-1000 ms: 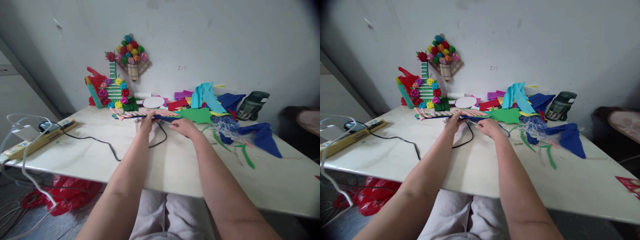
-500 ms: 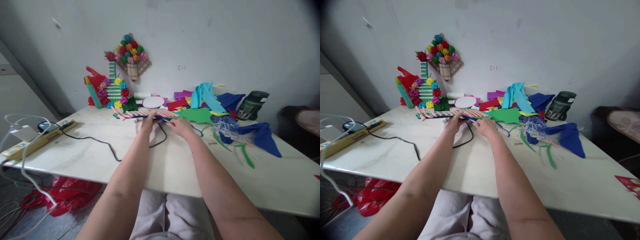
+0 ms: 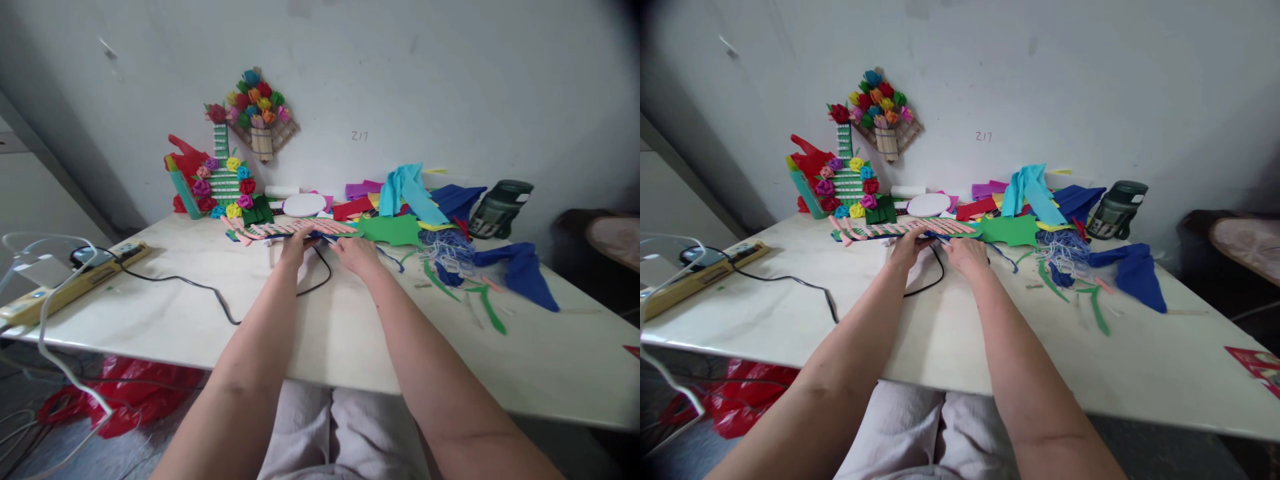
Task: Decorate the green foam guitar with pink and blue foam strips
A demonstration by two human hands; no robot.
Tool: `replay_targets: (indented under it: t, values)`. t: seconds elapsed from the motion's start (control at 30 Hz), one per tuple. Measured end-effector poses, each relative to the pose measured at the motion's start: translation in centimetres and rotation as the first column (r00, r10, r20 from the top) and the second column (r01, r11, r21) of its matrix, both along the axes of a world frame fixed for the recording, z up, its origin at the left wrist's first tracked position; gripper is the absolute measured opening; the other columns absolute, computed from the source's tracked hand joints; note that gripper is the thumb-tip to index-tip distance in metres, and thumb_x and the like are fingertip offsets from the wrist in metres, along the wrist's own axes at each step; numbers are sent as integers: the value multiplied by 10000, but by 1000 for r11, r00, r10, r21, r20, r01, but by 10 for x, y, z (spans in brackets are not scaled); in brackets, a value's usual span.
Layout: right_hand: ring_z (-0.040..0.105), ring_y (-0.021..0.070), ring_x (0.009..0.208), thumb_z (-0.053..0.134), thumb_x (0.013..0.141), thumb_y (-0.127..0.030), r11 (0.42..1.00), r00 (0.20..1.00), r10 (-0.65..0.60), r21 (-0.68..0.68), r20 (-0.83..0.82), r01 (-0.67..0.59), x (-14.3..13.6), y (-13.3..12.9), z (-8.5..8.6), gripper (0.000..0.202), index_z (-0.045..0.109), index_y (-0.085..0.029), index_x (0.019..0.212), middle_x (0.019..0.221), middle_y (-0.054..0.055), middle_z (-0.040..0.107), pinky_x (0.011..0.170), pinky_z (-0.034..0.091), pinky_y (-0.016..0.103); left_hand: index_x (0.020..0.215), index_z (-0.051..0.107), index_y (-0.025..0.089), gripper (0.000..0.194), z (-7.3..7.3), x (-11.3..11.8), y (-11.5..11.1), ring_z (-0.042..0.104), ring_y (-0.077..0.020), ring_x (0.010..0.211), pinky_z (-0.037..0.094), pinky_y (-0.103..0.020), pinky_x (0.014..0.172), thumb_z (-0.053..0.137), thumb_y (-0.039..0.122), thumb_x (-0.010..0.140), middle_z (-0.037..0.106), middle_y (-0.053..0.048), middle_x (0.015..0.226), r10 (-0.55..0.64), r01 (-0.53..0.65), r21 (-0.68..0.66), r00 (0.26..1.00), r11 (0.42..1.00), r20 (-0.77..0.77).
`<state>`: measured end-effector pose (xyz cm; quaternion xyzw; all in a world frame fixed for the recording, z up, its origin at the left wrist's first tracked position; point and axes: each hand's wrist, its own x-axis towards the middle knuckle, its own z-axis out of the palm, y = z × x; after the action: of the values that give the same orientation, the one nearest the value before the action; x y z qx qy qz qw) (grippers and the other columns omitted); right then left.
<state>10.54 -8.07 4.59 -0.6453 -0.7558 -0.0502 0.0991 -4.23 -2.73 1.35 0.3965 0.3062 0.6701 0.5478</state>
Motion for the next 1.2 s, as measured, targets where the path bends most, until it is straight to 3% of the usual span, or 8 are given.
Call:
replay_targets:
  t: [0.63, 0.97, 1.2]
  values:
    - [611, 242, 946, 336, 884, -424, 999, 995, -27, -37, -99, 23, -4, 5, -5, 400, 657, -216, 1003, 1021, 116, 672, 770, 429, 352, 914, 556, 201, 362, -2, 6, -1, 612, -167, 812, 516, -319, 717, 692, 204, 578, 632, -24, 925, 10, -10, 18, 1000, 1000, 6]
    - [611, 204, 864, 394, 832, -492, 998, 995, 65, -13, -80, -67, 18, 3, 0, 381, 686, -247, 852, 929, 56, 692, 676, 406, 281, 900, 548, 180, 361, -1, 3, -1, 610, -179, 801, 525, -341, 709, 700, 266, 585, 627, -35, 889, 13, -13, -29, 1000, 999, 4]
    - [611, 210, 880, 392, 838, -493, 995, 995, 96, 32, -43, -94, 8, 2, -1, 386, 689, -251, 891, 943, 62, 692, 693, 408, 287, 926, 563, 181, 362, -1, 2, -2, 616, -184, 812, 524, -317, 696, 690, 281, 602, 636, -46, 932, -17, 17, -14, 1000, 1000, -7]
